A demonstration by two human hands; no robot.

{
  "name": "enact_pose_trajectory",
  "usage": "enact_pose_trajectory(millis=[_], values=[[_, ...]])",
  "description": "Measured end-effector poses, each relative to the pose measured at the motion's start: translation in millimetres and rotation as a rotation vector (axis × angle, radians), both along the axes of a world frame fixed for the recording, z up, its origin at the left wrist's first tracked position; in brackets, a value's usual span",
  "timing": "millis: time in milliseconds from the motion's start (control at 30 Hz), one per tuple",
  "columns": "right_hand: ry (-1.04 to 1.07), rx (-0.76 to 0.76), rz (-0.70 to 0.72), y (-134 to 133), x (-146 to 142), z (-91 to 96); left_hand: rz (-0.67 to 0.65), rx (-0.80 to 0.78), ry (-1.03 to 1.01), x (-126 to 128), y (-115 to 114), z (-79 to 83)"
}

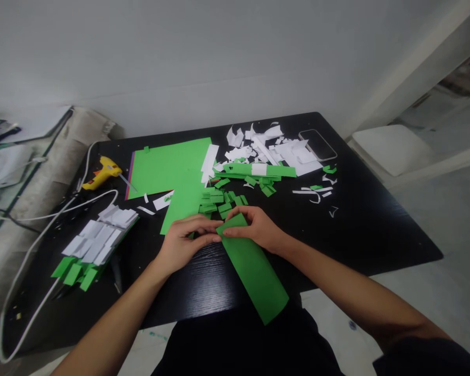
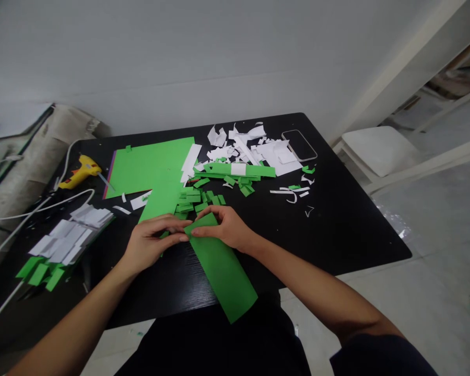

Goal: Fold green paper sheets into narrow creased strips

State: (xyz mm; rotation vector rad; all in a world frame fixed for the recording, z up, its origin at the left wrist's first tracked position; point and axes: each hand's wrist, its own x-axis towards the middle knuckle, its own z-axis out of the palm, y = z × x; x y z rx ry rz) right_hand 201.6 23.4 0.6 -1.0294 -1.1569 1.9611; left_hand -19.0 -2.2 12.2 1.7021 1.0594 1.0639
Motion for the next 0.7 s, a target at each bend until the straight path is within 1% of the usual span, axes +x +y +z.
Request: enact_pose_trajectory(millis=[367,700], values=[[0.021,-0.016,0.025,0.5,1.5,-2.3,0.000,-0.003,0.027,-0.6,0.1,-1.4],[-0.005,0.013,0.031,1.1,2.0,2.9,-0.038,0.137,0.059,-1.3,1.2,-5.5]])
